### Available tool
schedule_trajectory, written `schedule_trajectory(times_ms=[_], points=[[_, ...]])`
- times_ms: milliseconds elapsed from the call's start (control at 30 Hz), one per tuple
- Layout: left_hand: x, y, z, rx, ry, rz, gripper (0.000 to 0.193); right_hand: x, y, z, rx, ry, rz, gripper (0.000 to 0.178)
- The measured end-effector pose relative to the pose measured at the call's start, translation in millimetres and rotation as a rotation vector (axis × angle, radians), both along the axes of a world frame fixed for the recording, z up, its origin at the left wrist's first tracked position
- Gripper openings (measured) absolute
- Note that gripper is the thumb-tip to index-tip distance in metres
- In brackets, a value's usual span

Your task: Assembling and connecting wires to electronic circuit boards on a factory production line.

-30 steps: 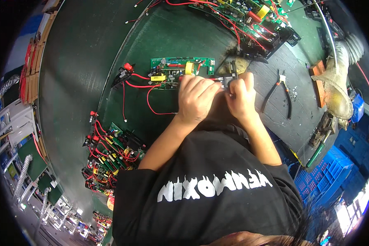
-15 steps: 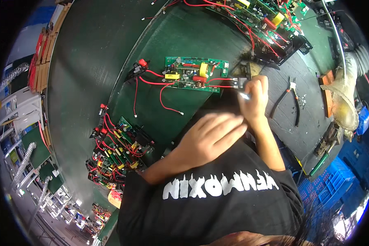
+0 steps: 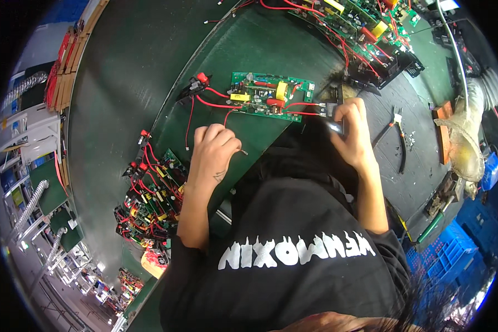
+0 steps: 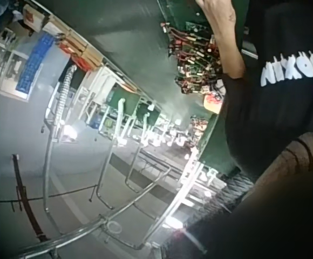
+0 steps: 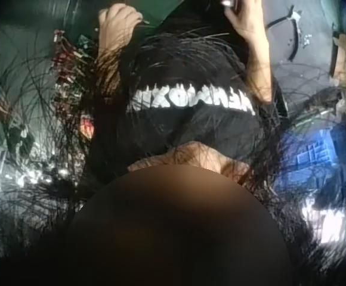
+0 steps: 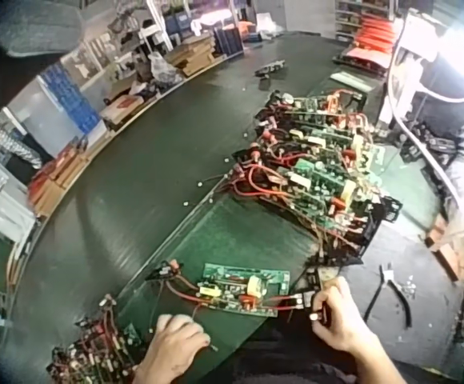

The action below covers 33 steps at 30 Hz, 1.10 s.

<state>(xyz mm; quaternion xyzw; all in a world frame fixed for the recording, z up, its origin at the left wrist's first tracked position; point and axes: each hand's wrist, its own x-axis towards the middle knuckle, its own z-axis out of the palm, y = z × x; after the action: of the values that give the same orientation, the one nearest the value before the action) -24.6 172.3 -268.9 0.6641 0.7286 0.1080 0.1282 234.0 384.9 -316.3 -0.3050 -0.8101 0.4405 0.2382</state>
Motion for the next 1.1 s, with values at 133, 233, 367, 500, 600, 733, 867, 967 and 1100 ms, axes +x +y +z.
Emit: schedule_trajectory(times_ms=[133,233,367,500,600,733,867,967,1100], points=[[12,0,-7,0.070,0.050,-0.006,0.014,4,0,-6,0.019,0.026,-0.006,0.039],[14,-6,-10,0.094,0.094,0.009,0.020,3,2,-7,0.050,0.052,-0.010,0.037],[24,-6,-13,0.190,0.150,-0.025,0.021,1,0,-10,0.090,0.076,-0.027,0.037],[40,12,-11,0.312,-0.166,-0.012,0.022,1,1,-12,0.108,0.105,-0.023,0.038],[62,33,-23,0.498,-0.343,0.145,0.023,0,2,-17,0.052,0.146,-0.034,0.041],[76,60,-37,0.547,-0.406,0.226,0.024,4,1,-17,0.022,0.122,-0.075,0.051],[75,72,-46,0.680,-0.375,0.183,0.025,0,-2,-6,0.118,0.062,-0.078,0.063],[74,79,-48,0.653,-0.331,0.154,0.026,2,-3,-4,0.090,0.023,-0.083,0.067],[68,79,-42,0.558,-0.222,0.066,0.021,0,-2,-3,0.085,0.018,-0.089,0.066]])
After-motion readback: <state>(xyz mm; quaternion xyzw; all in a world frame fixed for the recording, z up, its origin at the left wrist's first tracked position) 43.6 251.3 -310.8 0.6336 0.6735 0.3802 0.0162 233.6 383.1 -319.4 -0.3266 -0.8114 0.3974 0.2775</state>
